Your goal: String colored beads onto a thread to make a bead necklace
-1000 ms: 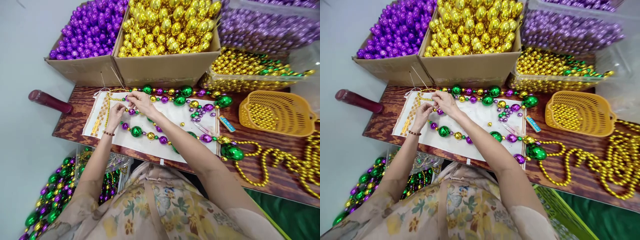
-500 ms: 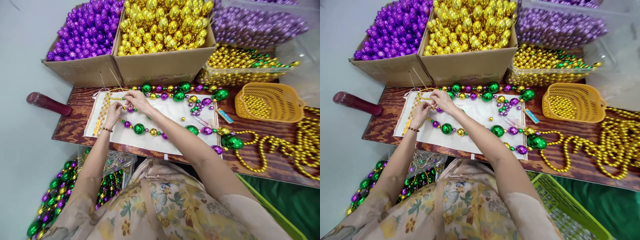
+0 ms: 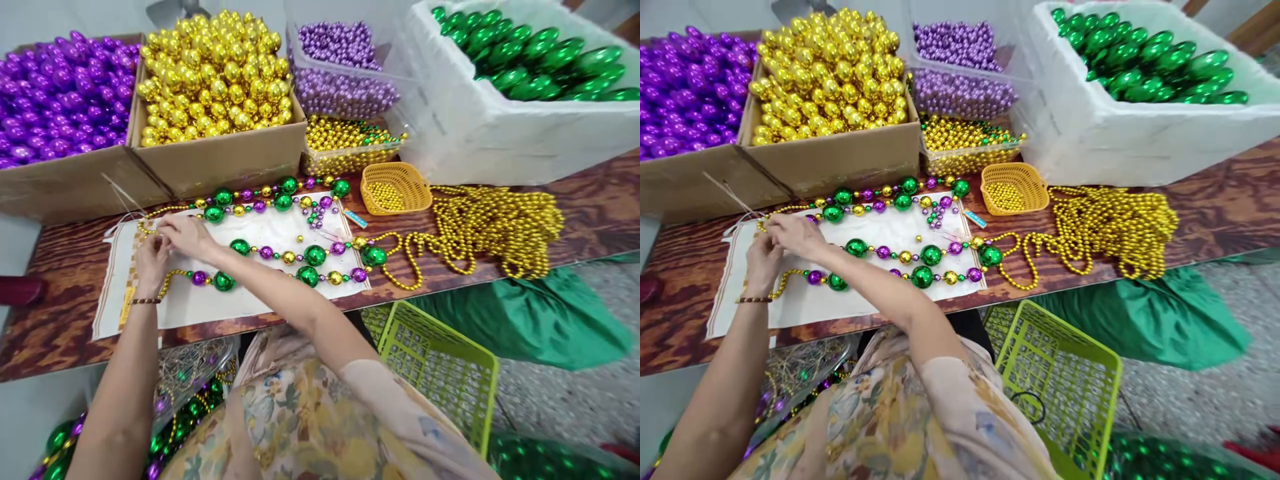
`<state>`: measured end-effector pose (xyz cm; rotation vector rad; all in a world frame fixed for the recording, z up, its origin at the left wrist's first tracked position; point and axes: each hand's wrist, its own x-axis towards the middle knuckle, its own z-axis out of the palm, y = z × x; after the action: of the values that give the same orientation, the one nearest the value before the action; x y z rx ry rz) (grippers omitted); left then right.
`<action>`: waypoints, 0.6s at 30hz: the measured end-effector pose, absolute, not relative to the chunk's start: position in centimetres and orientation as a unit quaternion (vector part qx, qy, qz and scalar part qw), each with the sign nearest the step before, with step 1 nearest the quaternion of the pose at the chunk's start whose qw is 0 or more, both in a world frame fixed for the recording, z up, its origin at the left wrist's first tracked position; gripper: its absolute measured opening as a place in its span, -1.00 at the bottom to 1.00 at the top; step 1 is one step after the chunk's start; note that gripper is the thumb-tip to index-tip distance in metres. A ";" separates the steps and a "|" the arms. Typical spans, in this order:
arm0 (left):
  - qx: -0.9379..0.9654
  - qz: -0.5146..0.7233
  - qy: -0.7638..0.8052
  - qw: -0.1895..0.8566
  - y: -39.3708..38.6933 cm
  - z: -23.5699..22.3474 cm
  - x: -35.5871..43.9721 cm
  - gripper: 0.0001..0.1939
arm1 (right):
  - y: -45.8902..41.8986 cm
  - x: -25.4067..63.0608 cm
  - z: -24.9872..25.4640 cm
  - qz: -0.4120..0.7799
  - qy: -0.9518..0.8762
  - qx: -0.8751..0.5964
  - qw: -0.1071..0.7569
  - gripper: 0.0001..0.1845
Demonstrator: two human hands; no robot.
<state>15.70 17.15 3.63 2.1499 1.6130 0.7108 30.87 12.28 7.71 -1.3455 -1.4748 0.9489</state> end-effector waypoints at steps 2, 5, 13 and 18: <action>0.769 0.245 0.564 0.174 16.6 3.9 15.4 -0.94 | 11.0 29.3 7.0 0.360 -0.610 -0.547 0.446 -0.81; 0.776 0.250 0.550 0.184 16.0 4.1 14.9 -0.97 | 9.4 27.6 5.8 0.311 -0.641 -0.567 0.414 -0.79; 0.749 0.294 0.558 0.202 15.4 3.0 14.4 -0.95 | 8.0 29.2 5.9 0.314 -0.639 -0.558 0.426 -0.77; 0.727 0.340 0.540 0.253 15.3 2.0 14.4 -0.87 | 7.7 29.6 5.8 0.343 -0.638 -0.536 0.434 -0.80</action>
<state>14.41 15.34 2.02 1.9765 1.4673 0.9234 29.56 7.68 5.81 -1.3350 -1.5884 0.8540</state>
